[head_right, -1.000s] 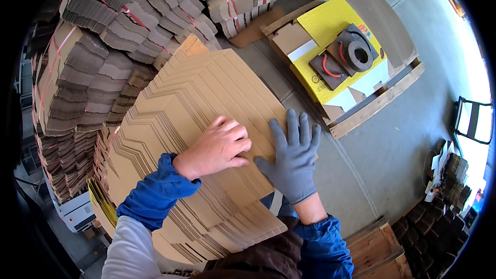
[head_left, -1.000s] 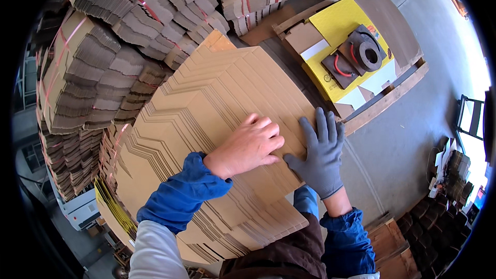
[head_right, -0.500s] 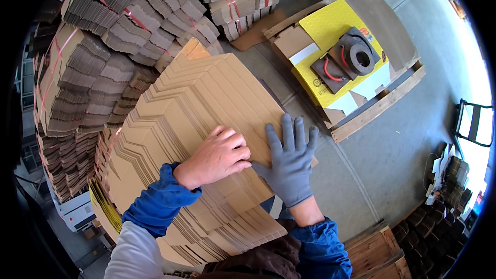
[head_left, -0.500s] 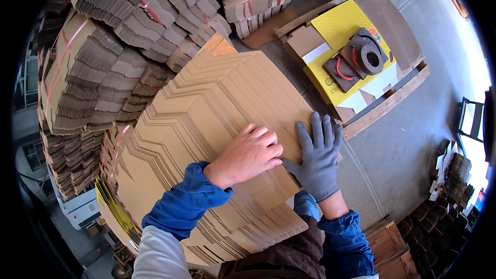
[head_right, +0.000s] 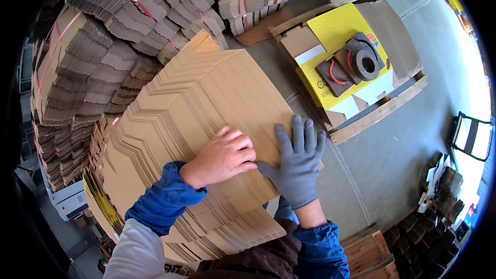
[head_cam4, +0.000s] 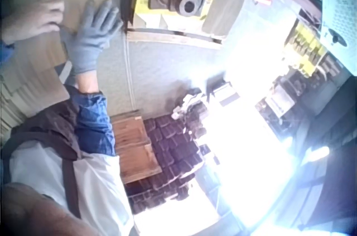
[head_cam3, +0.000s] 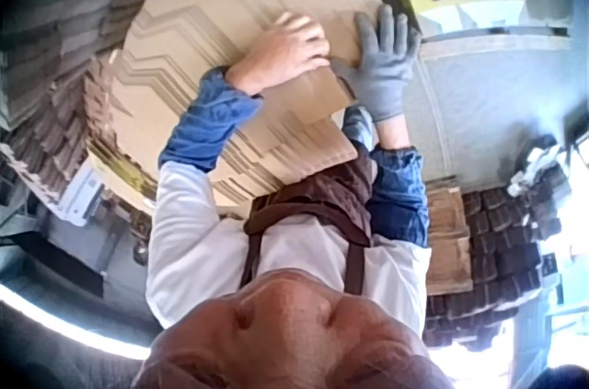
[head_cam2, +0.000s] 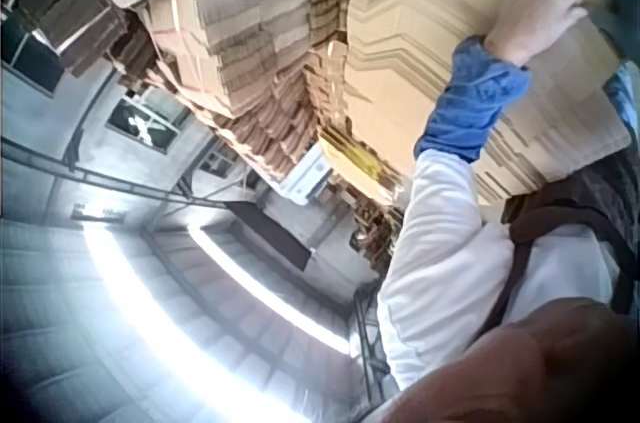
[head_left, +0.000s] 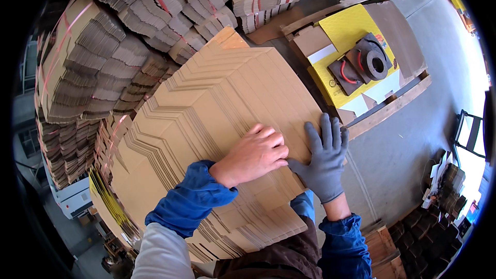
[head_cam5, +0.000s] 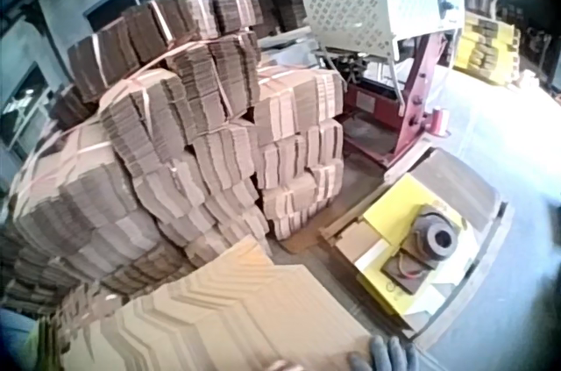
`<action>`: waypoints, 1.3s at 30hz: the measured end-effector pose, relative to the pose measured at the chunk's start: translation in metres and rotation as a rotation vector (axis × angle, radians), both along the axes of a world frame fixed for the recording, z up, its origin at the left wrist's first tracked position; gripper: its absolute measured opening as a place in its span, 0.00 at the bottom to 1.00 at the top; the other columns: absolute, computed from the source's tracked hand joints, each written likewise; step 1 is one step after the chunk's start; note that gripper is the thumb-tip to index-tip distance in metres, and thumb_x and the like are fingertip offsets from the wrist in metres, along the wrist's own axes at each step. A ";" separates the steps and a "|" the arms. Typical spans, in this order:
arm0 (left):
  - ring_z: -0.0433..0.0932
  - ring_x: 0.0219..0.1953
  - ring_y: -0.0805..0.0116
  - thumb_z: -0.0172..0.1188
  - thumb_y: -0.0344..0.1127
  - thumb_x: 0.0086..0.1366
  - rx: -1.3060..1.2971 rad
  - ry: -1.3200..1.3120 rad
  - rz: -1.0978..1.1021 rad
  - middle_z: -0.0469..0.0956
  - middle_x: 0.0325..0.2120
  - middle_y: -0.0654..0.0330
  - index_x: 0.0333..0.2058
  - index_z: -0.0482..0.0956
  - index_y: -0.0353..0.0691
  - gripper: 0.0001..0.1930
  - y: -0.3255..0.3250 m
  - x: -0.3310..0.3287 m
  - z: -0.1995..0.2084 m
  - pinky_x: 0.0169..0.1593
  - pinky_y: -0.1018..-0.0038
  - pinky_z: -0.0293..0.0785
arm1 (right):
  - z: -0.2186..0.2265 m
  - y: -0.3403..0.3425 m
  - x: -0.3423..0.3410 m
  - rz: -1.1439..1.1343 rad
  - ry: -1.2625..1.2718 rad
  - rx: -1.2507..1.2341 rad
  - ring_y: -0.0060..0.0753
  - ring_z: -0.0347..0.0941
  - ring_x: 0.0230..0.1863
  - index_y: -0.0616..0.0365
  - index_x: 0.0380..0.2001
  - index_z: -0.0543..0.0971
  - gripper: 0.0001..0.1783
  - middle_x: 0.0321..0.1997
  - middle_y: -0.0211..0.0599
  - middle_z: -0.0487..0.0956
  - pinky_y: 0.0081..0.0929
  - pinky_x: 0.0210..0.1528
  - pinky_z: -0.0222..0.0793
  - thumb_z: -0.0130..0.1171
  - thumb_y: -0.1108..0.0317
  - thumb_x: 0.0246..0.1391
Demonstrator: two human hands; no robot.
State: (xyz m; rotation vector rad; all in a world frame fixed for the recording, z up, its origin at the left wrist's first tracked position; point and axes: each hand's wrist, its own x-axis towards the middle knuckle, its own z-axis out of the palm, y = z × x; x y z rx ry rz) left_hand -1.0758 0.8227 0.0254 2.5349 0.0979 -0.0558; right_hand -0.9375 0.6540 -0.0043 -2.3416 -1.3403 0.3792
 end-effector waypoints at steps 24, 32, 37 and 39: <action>0.72 0.44 0.64 0.71 0.43 0.59 0.005 -0.021 -0.013 0.73 0.34 0.67 0.29 0.77 0.47 0.11 -0.001 -0.012 -0.001 0.54 0.65 0.68 | 0.002 0.000 0.000 0.006 0.000 -0.033 0.60 0.51 0.76 0.48 0.65 0.72 0.54 0.75 0.53 0.59 0.62 0.75 0.39 0.76 0.39 0.32; 0.72 0.45 0.64 0.70 0.44 0.60 -0.007 -0.017 -0.013 0.73 0.34 0.67 0.29 0.77 0.47 0.12 0.000 -0.014 -0.001 0.53 0.65 0.67 | 0.001 -0.001 0.000 0.010 -0.020 -0.033 0.60 0.52 0.75 0.49 0.64 0.72 0.54 0.75 0.53 0.60 0.62 0.75 0.39 0.77 0.38 0.32; 0.72 0.45 0.64 0.70 0.44 0.59 -0.007 -0.024 -0.016 0.73 0.34 0.67 0.29 0.77 0.47 0.12 0.000 -0.014 -0.003 0.53 0.65 0.67 | 0.000 -0.001 0.001 0.010 -0.020 -0.021 0.60 0.52 0.75 0.49 0.64 0.73 0.54 0.75 0.53 0.60 0.62 0.75 0.39 0.76 0.37 0.32; 0.72 0.44 0.64 0.71 0.44 0.59 -0.010 -0.027 -0.017 0.73 0.34 0.67 0.29 0.76 0.47 0.12 0.000 -0.015 -0.003 0.53 0.65 0.67 | 0.001 -0.001 0.001 0.007 -0.016 -0.030 0.60 0.52 0.76 0.49 0.64 0.73 0.54 0.75 0.53 0.60 0.62 0.75 0.39 0.76 0.37 0.32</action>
